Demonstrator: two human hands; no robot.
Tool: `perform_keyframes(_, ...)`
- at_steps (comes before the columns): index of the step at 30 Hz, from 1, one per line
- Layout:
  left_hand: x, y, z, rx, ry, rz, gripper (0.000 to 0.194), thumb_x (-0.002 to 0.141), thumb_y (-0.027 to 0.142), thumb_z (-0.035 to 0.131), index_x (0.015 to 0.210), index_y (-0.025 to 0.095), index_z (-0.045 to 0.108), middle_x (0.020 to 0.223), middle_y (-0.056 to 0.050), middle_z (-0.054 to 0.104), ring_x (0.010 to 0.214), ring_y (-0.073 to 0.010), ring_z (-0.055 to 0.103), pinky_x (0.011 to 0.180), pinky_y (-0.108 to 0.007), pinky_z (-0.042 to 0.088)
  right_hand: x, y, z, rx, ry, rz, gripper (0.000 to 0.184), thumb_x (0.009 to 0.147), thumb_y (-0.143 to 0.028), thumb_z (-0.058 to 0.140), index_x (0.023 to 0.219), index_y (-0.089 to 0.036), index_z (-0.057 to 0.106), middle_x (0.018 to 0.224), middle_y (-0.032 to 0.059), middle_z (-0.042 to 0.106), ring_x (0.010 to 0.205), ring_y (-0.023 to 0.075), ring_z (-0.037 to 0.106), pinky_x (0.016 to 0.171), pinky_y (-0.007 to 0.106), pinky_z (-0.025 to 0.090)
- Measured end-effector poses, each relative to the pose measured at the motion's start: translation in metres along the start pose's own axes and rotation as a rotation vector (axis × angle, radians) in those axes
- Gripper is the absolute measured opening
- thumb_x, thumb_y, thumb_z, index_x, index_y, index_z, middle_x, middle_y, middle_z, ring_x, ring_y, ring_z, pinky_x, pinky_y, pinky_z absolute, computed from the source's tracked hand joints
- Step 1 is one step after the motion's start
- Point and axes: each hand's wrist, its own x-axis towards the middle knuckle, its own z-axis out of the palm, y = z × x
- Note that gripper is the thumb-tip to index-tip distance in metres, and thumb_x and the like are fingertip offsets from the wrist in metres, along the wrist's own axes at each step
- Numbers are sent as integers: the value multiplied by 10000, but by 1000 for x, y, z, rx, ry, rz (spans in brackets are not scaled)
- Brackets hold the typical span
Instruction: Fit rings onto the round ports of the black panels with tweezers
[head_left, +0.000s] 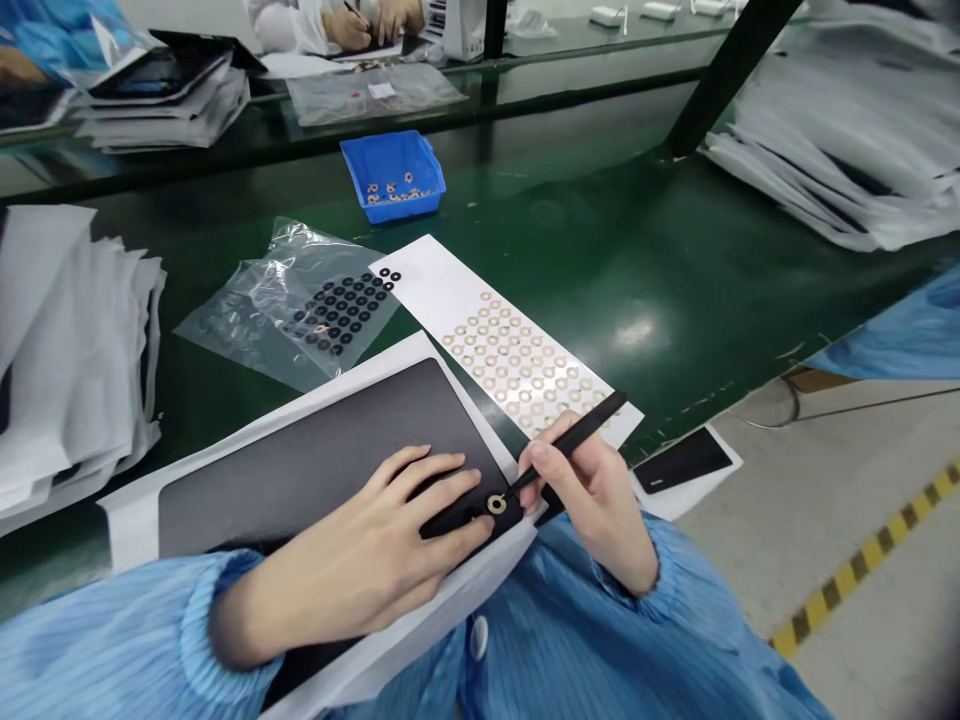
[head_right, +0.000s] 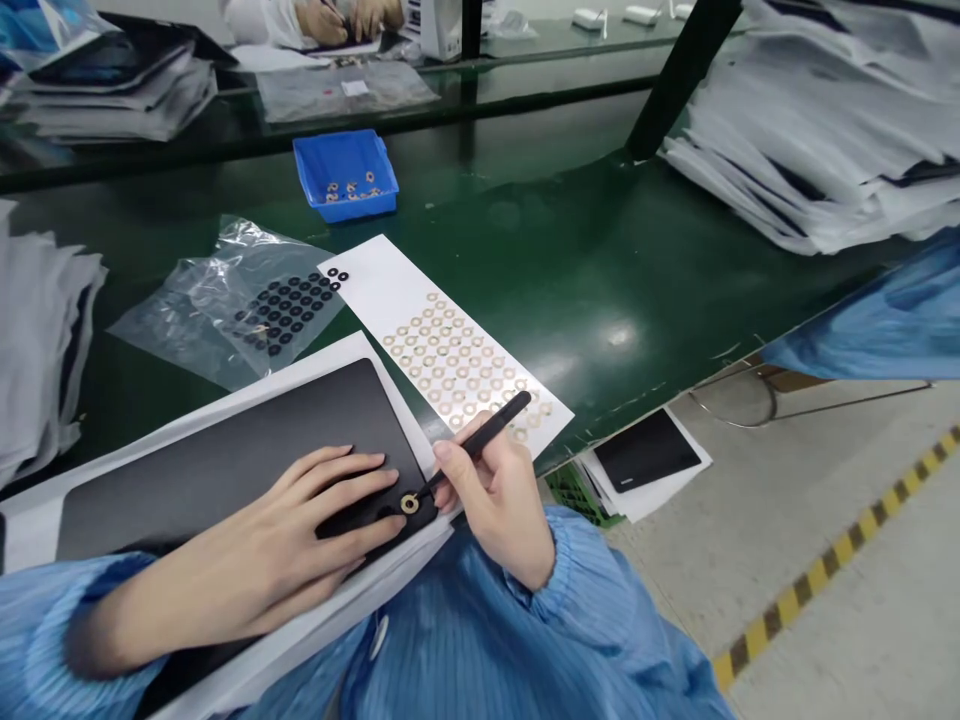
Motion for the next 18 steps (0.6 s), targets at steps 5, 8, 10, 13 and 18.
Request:
perform_keyframes(5,-1,0,-1,-3,2,0,316,957,234,414,1220,215,587,1188,-96,607,1151,-264,497,1004,-439,363,-1,1,0,5,0,-9,374,858,-525,549,705,-186,511,484,-24,570,396,105,576,414,207,517)
perform_keyframes(8,-1,0,0,3,16,0,317,964,231,393,1213,215,589,1184,-96,609,1150,-270,496,991,-445,365,-1,1,1,11,3,-11,364,859,-515,553,710,-185,513,484,-28,566,393,104,575,410,205,518)
perform_keyframes(10,-1,0,0,5,13,-1,312,959,233,409,1211,217,590,1187,-96,608,1151,-272,496,993,-446,364,-1,1,1,10,6,-14,361,857,-515,555,713,-186,513,482,-28,566,395,107,579,408,206,520)
perform_keyframes(13,-1,0,0,-1,-3,1,311,948,235,431,1217,219,588,1189,-93,609,1150,-269,500,1003,-444,364,-1,2,1,10,6,-21,360,855,-512,559,705,-188,508,475,-27,563,391,108,580,403,203,521)
perform_keyframes(18,-1,1,0,-3,2,-1,319,959,236,401,1218,222,586,1185,-94,614,1149,-269,501,989,-449,377,-2,3,1,27,5,-10,357,850,-511,565,705,-189,509,488,-22,565,396,109,583,400,201,523)
